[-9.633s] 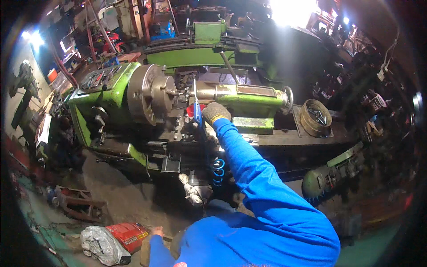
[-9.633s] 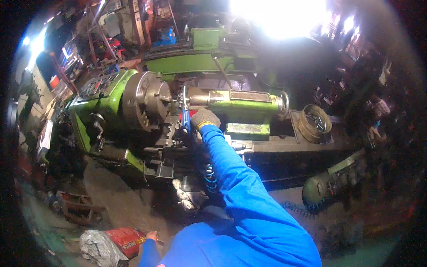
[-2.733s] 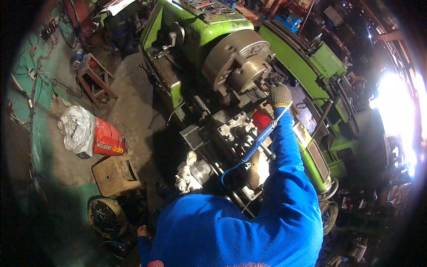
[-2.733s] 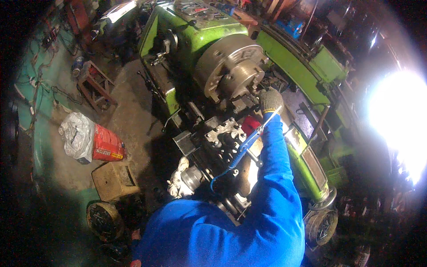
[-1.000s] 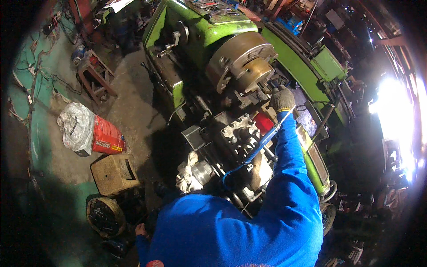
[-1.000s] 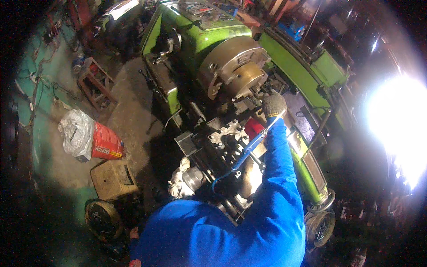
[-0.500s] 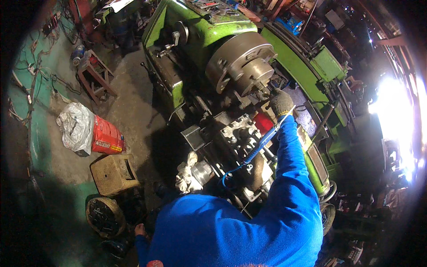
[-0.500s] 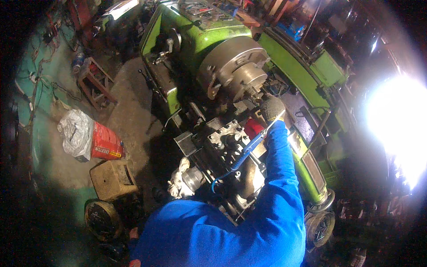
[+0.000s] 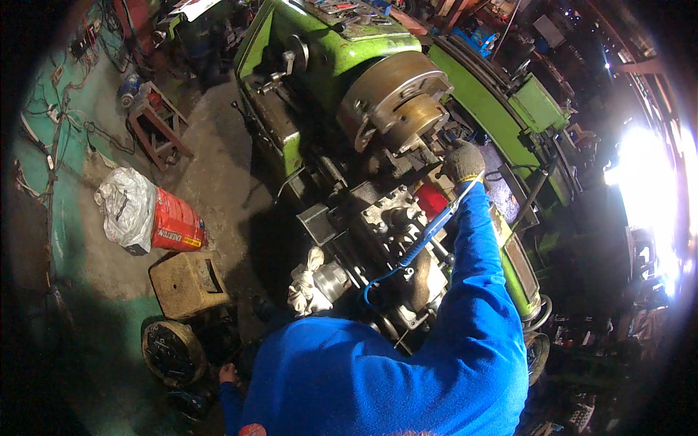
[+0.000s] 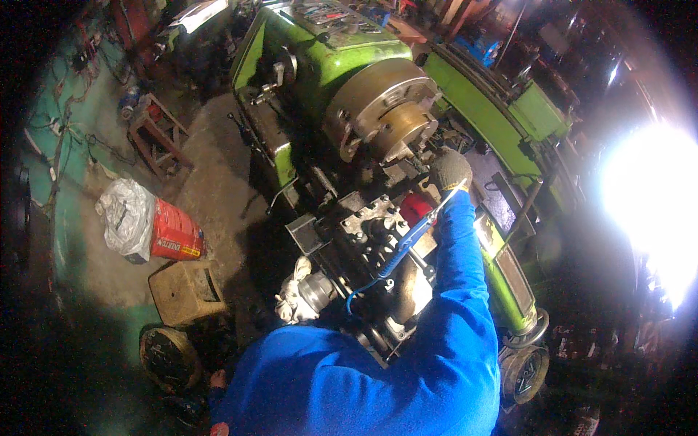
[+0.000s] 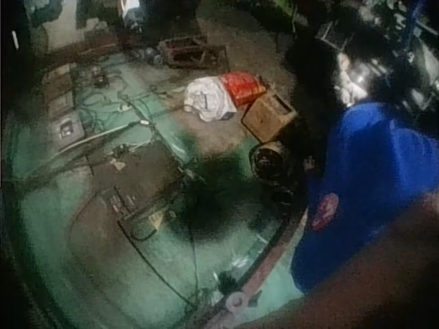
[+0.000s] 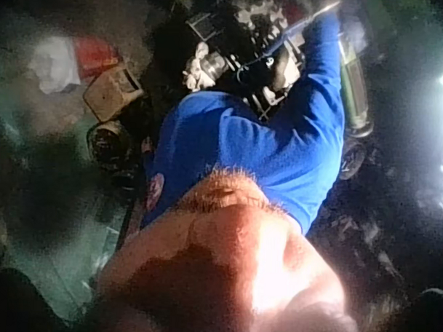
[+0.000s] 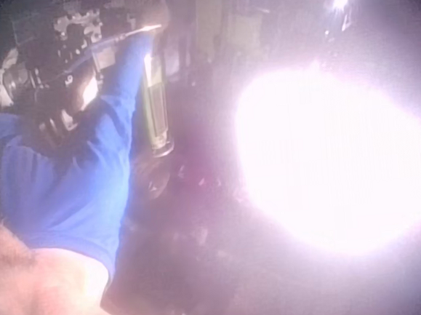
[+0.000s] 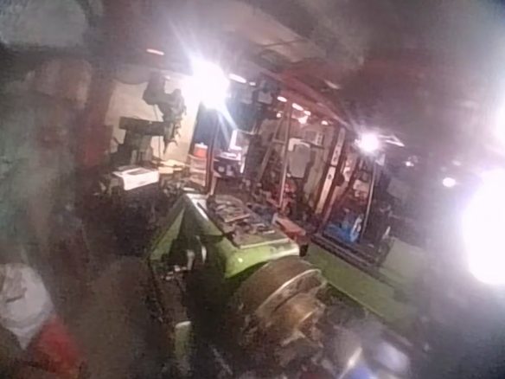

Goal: The person operates a green metal lathe, using a handheld tool to shape a rotating metal workpiece. They repeatedly adjust the tool and machine controls while the lathe runs, producing metal shavings.

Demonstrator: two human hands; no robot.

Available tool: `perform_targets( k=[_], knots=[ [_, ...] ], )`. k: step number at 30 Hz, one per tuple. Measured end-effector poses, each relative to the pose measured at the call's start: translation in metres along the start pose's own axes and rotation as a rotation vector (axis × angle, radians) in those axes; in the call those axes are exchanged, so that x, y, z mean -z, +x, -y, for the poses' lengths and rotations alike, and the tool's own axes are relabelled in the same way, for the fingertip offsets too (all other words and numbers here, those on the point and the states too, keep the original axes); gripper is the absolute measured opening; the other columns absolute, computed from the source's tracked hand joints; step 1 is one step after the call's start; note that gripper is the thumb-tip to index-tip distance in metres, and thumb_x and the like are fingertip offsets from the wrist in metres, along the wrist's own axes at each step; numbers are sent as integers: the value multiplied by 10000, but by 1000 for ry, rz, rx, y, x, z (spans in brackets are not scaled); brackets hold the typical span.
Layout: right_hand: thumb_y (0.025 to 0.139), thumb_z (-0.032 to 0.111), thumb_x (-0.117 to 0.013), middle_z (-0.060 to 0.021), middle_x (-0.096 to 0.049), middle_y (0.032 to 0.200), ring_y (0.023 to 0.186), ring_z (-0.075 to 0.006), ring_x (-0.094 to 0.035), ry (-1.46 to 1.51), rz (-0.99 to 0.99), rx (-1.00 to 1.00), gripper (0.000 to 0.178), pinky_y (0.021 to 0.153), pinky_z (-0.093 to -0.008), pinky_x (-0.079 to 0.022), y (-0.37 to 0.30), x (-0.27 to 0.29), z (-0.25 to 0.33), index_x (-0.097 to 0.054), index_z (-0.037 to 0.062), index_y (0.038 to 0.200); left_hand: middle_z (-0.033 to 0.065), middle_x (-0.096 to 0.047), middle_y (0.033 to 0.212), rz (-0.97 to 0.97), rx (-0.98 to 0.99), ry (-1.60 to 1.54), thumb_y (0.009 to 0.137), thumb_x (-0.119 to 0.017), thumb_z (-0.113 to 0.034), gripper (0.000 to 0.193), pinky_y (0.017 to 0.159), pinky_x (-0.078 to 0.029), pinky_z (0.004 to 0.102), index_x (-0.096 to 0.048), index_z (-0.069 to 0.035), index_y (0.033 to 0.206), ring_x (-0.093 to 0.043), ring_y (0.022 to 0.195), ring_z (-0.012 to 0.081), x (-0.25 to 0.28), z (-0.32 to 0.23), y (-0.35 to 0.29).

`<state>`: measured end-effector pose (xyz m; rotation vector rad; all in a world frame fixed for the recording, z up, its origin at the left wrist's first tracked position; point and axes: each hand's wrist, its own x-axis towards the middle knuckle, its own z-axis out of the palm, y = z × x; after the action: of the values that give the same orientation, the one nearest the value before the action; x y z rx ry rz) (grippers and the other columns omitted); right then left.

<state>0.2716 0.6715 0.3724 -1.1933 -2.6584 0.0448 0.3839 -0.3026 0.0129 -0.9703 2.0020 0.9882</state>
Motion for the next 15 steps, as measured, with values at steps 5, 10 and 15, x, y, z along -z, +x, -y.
perform_targets(
  k=[5, 10, 15],
  knots=[
    [927, 470, -723, -220, -768, 1191, 1138, -431, -725, 61, -8, -30, 452, 973, -536, -578, 20, 2, -11, -783, 167, 1257, 56, -745, 987, 27, -308, 280, 1035, -692, -346, 265, 608, -570, 482, -749, -128, 1175, -673, 721, 226, -11, -22, -5],
    [968, 408, -670, -211, -762, 1231, 1172, -433, -713, 100, 35, -141, 410, 1005, -530, -566, 21, 11, 1, -785, 161, 1274, 83, -758, 1034, -2, -234, 216, 1032, -700, -347, 297, 698, -585, 481, -747, -123, 1220, -696, 807, 255, -4, 1, 6],
    [959, 365, -667, -176, -780, 1203, 1142, -422, -724, 159, -15, -18, 345, 986, -523, -575, 40, -7, -23, -799, 139, 1183, 109, -768, 1073, -27, -277, 250, 1028, -715, -355, 349, 795, -599, 482, -736, -119, 1283, -720, 898, 288, -9, -4, 3]
  ],
)
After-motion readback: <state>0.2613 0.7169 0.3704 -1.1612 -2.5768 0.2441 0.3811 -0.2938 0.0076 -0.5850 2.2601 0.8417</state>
